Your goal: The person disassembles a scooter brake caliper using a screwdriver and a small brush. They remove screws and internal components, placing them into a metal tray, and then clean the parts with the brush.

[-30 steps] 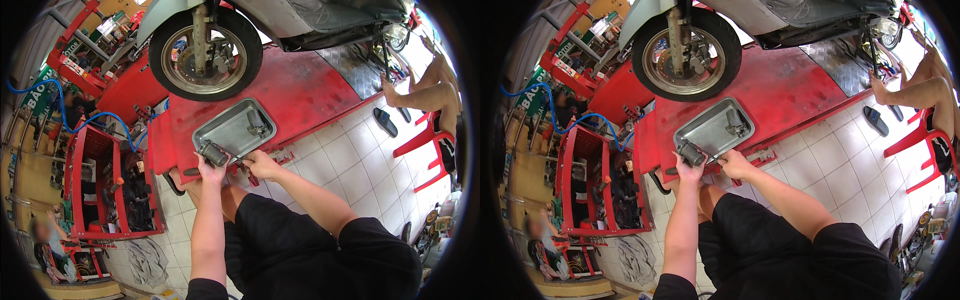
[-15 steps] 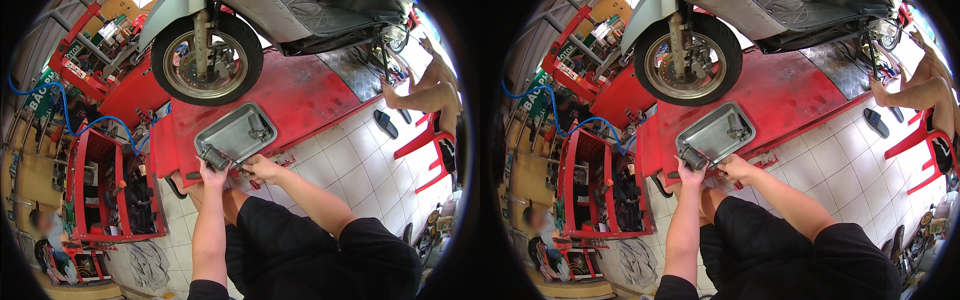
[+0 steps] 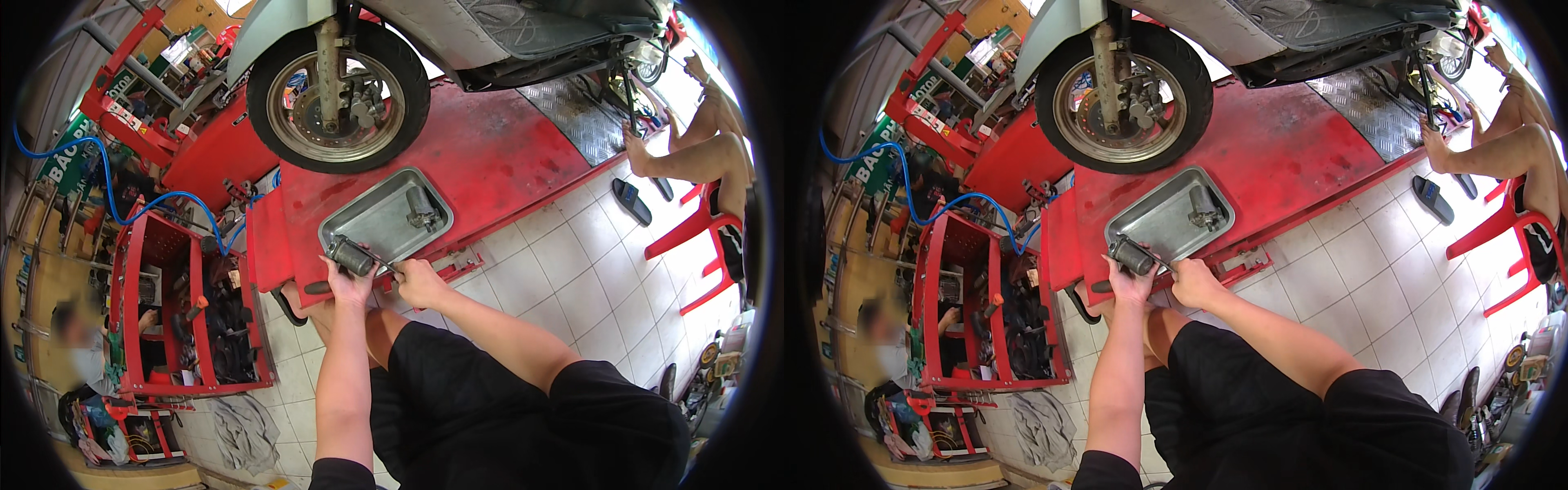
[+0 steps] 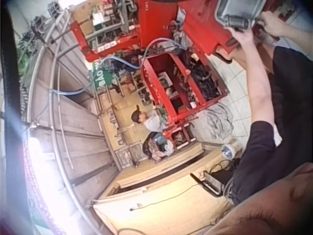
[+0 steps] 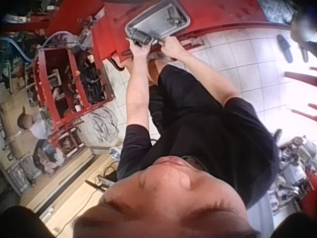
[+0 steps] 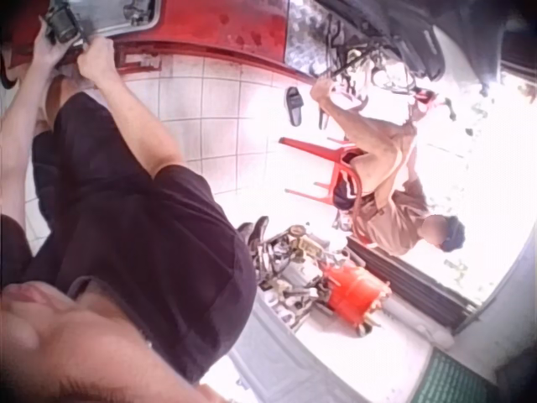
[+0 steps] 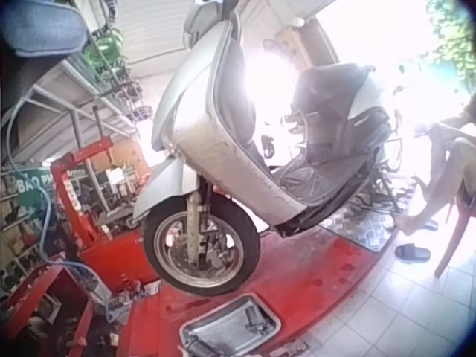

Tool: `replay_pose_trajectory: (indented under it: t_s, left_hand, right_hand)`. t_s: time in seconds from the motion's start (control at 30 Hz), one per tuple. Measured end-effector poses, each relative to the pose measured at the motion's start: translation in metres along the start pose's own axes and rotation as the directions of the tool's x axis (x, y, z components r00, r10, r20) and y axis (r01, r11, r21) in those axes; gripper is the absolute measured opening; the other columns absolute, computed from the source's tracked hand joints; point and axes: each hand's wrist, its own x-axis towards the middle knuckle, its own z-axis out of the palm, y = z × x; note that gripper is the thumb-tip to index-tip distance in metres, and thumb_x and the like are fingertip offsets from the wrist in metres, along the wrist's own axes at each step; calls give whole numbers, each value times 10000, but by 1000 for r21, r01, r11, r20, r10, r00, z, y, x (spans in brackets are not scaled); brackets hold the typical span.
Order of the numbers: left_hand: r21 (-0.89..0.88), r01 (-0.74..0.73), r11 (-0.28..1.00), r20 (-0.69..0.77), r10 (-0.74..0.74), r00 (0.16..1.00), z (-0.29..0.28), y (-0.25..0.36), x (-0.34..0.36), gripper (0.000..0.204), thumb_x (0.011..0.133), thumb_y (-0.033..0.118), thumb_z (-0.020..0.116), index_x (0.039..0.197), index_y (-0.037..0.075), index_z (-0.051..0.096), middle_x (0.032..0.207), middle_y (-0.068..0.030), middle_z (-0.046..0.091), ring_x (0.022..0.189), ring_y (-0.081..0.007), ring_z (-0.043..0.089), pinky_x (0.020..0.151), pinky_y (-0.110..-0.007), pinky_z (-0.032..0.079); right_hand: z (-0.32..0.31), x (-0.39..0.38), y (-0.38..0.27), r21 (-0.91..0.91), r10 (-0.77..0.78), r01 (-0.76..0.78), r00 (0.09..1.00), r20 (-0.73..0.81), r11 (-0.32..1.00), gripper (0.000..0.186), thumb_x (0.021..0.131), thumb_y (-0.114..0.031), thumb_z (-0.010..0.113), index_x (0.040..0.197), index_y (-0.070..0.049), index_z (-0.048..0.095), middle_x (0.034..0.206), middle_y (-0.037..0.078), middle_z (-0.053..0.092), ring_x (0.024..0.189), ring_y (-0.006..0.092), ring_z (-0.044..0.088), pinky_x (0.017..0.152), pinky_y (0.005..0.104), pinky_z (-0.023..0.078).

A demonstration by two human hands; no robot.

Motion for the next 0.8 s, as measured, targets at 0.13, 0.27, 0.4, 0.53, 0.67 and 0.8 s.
replay_pose_trajectory:
  t_s: [0.13, 0.27, 0.4, 0.53, 0.67, 0.8]
  left_hand:
    - [39, -11, 999, -32, 12, 999, -6, 3, 3, 688, 917, 690, 378, 1185, 78, 544, 1071, -140, 610, 1023, -317, 569, 940, -482, 426]
    - [30, -10, 1000, -53, 11, 999, 2, 0, -1, 686, 919, 683, 380, 1174, 68, 547, 1057, -142, 608, 1000, -315, 569, 922, -477, 433]
    - [-62, -2, 998, 12, 3, 1000, -6, 0, 2, 685, 901, 696, 400, 1153, 81, 565, 1042, -134, 615, 974, -314, 570, 914, -487, 428]
    - [-151, -21, 988, 40, 28, 999, -13, 3, 4, 679, 892, 695, 421, 1144, 83, 574, 1038, -128, 619, 973, -311, 564, 922, -493, 423]
    - [-121, -51, 991, 0, 52, 999, -3, 0, -3, 658, 918, 665, 399, 1153, 73, 565, 1034, -141, 586, 971, -298, 541, 875, -455, 438]
    - [-105, -23, 994, 39, 27, 999, -7, 1, 0, 669, 902, 681, 416, 1150, 79, 568, 1039, -133, 600, 974, -301, 550, 900, -477, 426]
  right_hand:
    - [-13, 2, -4, -56, -62, 70, 988, 143, 996, 255, 746, -15, 534, 963, 38, 658, 856, 304, 624, 904, 450, 622, 779, 490, 480]
    - [-25, 6, -12, -160, -30, 62, 981, 190, 985, 276, 707, -16, 570, 954, 81, 648, 887, 322, 640, 904, 420, 656, 816, 484, 511]
    - [-12, 11, 2, 286, 115, -210, 942, 317, 935, 186, 872, -53, 564, 979, 86, 627, 789, 171, 669, 640, 242, 670, 582, 373, 530]
    - [-16, 3, 6, 533, 198, -447, 866, 459, 718, 249, 984, -149, 516, 1010, 71, 632, 787, 109, 651, 596, 179, 637, 521, 321, 516]
    - [-36, -14, 11, 531, 262, -580, 789, 556, 618, 304, 1007, -227, 515, 1017, 49, 642, 761, 101, 639, 595, 167, 628, 509, 309, 505]
    - [-36, -15, 26, 550, 223, -566, 793, 567, 614, 313, 978, -239, 576, 969, 64, 656, 723, 104, 640, 556, 153, 610, 475, 292, 481]
